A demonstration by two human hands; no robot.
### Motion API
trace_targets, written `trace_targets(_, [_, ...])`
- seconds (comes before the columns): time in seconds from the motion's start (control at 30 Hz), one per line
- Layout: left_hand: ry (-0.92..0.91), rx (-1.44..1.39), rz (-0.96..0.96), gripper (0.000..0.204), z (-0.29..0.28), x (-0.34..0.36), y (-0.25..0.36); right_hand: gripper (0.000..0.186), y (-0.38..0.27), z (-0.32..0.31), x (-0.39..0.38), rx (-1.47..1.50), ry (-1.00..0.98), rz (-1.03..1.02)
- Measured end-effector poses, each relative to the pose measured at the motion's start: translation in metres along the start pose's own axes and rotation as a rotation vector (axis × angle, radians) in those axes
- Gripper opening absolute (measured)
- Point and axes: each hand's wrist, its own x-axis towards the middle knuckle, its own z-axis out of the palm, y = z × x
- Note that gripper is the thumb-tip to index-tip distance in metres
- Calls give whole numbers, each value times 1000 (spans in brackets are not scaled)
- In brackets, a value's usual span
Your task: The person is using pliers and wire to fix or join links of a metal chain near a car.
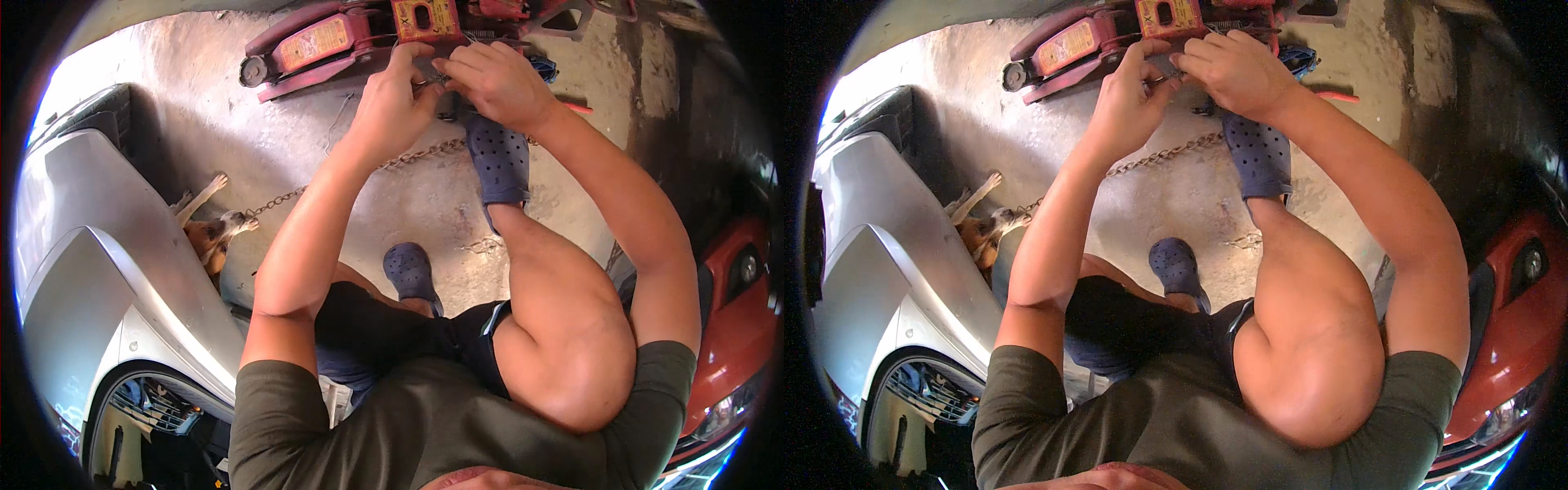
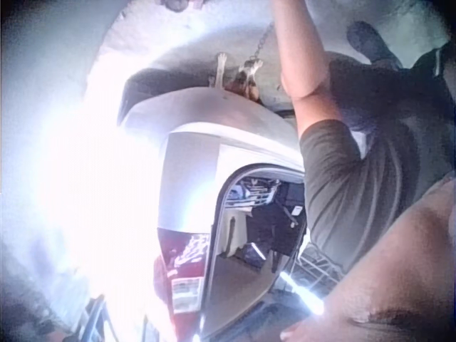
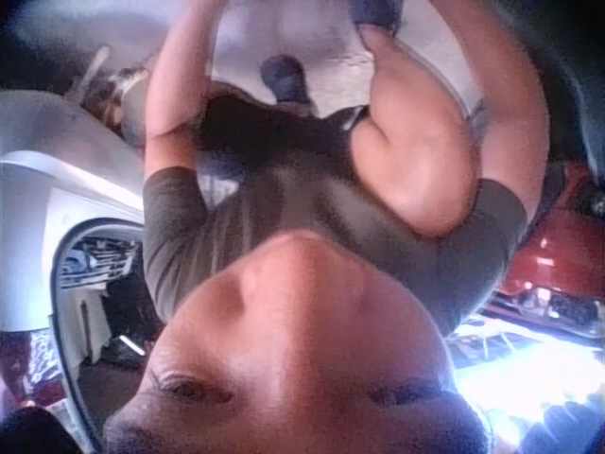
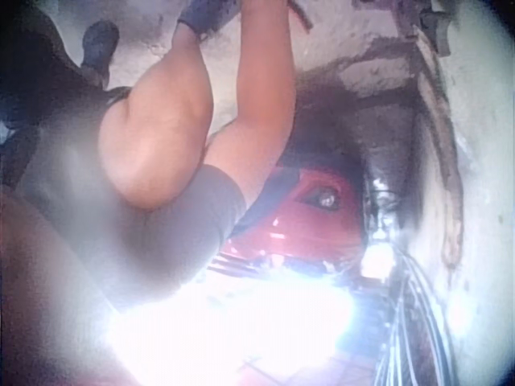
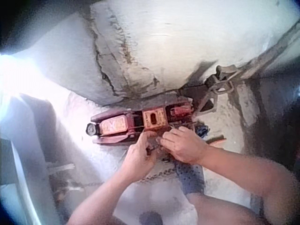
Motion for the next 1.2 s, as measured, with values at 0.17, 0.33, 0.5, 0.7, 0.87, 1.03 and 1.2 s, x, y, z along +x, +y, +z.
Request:
trace_targets(0.17, [6, 31, 43, 50, -1, -3, 2, 23, -4, -10, 5, 45, -144, 48])
trace_targets(0.33, [-23, 92, 37, 44, 1, -6, 1, 27, 1, -10, 9, 98, -215, 61])
trace_targets(0.5, [349, 222, 413, 23, -24, -6, -19, 44, 1, -36, -5, 177, 82, 216])
trace_targets(0.7, [463, 191, -356, 27, -37, -57, -121, 52, 75, -5, -203, 7, 129, 948])
trace_targets(0.87, [238, 579, -552, 24, -13, -86, -182, 52, 52, 31, -245, -190, -14, 877])
trace_targets(1.03, [154, 479, -445, 15, 3, -80, -158, 41, 26, 35, -230, -198, 86, 885])
trace_targets(1.2, [-84, -39, -153, 12, 74, -84, -44, 34, -47, 25, -165, 1304, 7, 1059])
